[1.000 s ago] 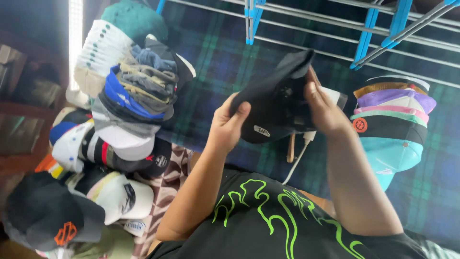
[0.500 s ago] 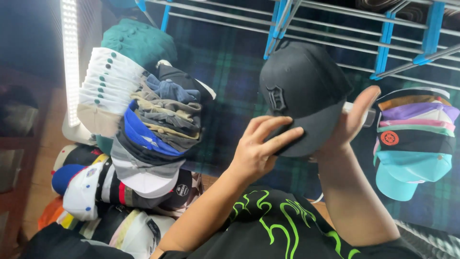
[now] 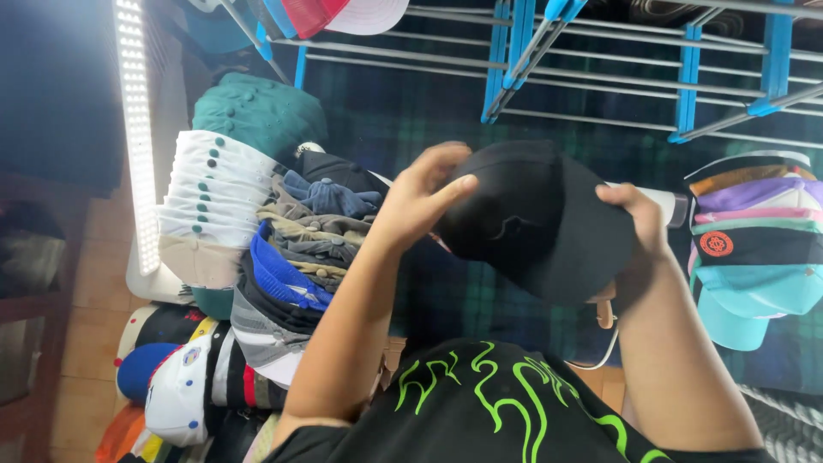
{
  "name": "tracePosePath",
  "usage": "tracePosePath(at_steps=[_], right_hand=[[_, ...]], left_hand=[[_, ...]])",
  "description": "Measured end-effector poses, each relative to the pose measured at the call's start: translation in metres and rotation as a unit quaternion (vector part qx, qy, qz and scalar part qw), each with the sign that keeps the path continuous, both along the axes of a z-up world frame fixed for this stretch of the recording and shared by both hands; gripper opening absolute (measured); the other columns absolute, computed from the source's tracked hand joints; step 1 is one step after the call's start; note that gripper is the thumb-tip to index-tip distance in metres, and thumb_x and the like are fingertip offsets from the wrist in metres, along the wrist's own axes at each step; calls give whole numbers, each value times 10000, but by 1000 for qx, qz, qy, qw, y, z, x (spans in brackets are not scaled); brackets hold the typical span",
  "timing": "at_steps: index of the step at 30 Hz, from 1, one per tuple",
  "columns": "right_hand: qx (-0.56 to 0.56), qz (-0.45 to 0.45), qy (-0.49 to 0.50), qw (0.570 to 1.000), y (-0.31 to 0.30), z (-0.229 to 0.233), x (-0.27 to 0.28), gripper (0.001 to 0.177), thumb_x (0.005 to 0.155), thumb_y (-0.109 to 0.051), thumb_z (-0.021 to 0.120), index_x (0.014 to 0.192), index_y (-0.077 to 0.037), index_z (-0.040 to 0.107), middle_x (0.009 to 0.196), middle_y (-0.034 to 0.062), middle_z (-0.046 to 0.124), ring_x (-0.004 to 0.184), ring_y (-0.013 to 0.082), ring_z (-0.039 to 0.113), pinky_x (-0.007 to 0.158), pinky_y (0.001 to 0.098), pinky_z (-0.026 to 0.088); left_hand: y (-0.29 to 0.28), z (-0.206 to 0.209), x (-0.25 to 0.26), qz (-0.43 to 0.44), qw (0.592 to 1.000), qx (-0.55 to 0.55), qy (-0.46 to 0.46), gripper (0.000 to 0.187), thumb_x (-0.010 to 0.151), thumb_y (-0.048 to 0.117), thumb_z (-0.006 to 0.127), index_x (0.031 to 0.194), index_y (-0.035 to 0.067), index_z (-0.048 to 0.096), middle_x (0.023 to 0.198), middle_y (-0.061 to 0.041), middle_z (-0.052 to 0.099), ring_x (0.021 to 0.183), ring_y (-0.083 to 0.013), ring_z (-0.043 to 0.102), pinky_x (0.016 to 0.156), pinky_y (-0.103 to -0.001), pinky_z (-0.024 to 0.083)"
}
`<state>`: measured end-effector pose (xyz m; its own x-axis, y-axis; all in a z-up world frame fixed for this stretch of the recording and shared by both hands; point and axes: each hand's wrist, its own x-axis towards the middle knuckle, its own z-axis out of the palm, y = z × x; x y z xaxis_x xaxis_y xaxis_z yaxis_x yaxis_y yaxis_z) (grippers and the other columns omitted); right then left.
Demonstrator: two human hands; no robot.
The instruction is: The person is cleaning and steaming baseball caps to restore their shape, using a brush and a handheld steamer.
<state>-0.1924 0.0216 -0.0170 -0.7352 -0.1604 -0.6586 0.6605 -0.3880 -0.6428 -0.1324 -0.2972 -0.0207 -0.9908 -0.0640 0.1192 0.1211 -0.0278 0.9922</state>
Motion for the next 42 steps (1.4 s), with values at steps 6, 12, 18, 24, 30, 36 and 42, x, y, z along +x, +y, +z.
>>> tracePosePath(at_steps=[6, 12, 18, 24, 30, 36, 42], right_hand=[[-55, -90, 16, 994, -91, 39, -17, 533, 844, -500, 707, 1107, -35, 711, 987, 156, 728, 879, 319, 746, 789, 423, 638], [-33, 39, 230, 972, -145, -24, -47, 440, 992, -79, 595, 1431, -95, 572, 1376, 208, 648, 1324, 340, 617, 1054, 678, 488], [-39, -59, 144, 987, -214, 6, -98, 428, 918, -45, 537, 1338, -116, 586, 1323, 110, 678, 1220, 334, 657, 959, 572, 566], [-60, -42, 259, 963, -199, -103, -142, 290, 1075, -127, 574, 1342, -240, 573, 1403, 84, 633, 1366, 325, 573, 1156, 663, 425], [-16, -4, 267, 963, -226, -42, -117, 273, 1075, -174, 568, 1340, -236, 551, 1376, 53, 637, 1308, 315, 628, 1015, 706, 554], [26, 9, 272, 962, -195, -75, -128, 251, 1093, -172, 533, 1337, -230, 556, 1340, 35, 644, 1262, 299, 662, 965, 690, 586], [-38, 40, 306, 950, -193, -67, -131, 264, 1084, -119, 525, 1337, -195, 525, 1338, 33, 632, 1273, 256, 646, 1041, 598, 577]], left_hand=[[-14, -50, -38, 163, 918, 350, -94, 151, 958, 175, 746, 1003, 31, 735, 719, -154, 688, 595, -212, 691, 512, -337, 584], [-86, -32, -66, 50, 918, 394, 5, 352, 1007, 86, 654, 1346, -3, 616, 1096, -249, 735, 961, -302, 764, 814, -445, 654], [-156, 0, -106, -14, 971, 240, -3, 454, 992, 184, 696, 1396, 26, 562, 1306, -130, 671, 1188, -228, 667, 1041, -338, 568], [-131, 1, -101, 247, 965, -53, -66, 615, 1017, 353, 708, 1470, 7, 480, 1383, -284, 604, 1336, -479, 543, 1101, -671, 366], [-109, -32, -108, 224, 964, 144, 24, 628, 918, 156, 850, 1464, 80, 548, 1307, -119, 677, 1254, -203, 622, 1124, -449, 466], [-139, -30, -112, 100, 965, 236, 47, 236, 912, 12, 774, 1108, -19, 646, 836, -188, 727, 792, -250, 766, 786, -417, 652], [-155, -23, -107, -77, 956, 282, 1, 579, 851, 115, 814, 1362, -7, 570, 1007, -172, 717, 901, -210, 734, 761, -395, 637]])
